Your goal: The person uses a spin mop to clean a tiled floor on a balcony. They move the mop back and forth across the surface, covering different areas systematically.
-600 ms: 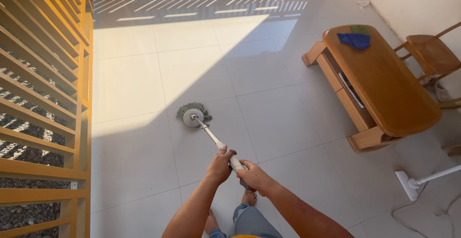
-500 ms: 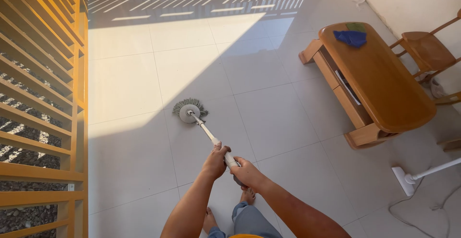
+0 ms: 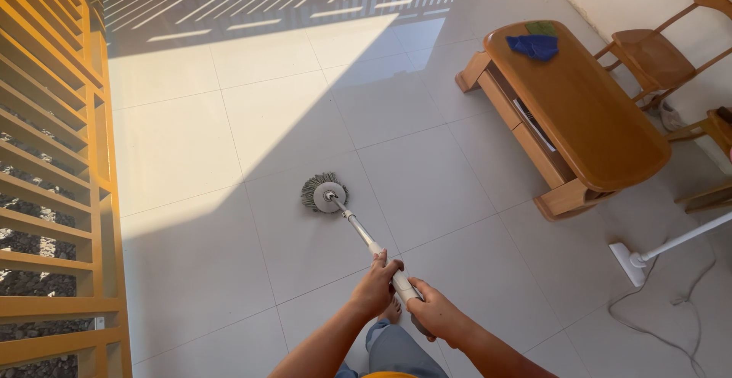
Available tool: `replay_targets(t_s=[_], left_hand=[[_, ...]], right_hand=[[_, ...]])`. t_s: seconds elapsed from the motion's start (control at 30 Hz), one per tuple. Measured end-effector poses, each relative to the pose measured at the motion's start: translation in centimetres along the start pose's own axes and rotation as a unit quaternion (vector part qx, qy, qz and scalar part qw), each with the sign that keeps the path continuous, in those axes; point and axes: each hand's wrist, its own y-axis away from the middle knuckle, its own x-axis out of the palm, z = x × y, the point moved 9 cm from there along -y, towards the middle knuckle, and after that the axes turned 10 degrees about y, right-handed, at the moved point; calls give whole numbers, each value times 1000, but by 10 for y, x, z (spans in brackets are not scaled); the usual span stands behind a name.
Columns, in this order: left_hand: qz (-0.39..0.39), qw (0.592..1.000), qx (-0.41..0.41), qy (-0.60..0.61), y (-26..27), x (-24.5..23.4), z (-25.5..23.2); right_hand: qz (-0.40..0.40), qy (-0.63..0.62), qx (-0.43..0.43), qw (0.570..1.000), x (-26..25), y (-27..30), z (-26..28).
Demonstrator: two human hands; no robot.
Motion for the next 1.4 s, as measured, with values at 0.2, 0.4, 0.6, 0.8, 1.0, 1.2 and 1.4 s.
replay_targets(t_s=[0.2, 0.4, 0.6, 0.8, 1.0, 1.2, 1.4], left_hand=[[-32, 997, -66, 16, -34, -49, 23], [-51, 993, -105, 22, -48, -65, -2], [-42, 993, -86, 65, -27, -15, -67], [2, 993, -91, 78, -51, 17, -60], [-11, 994, -94, 53, -101, 5, -31], [-54, 989, -129, 37, -155, -38, -28], [-64, 993, -76, 68, -146, -15, -91]], right_hand=[[-22, -55, -42, 997, 11, -61, 31], [-37, -51, -58, 996, -15, -46, 54], [-23, -9, 1, 1000, -56, 7, 12], [-14, -29, 15, 999, -77, -19, -12], [-11, -54, -30, 998, -88, -64, 9], [-22, -101, -81, 991, -109, -122, 46], [-6, -37, -57, 998, -161, -61, 37]])
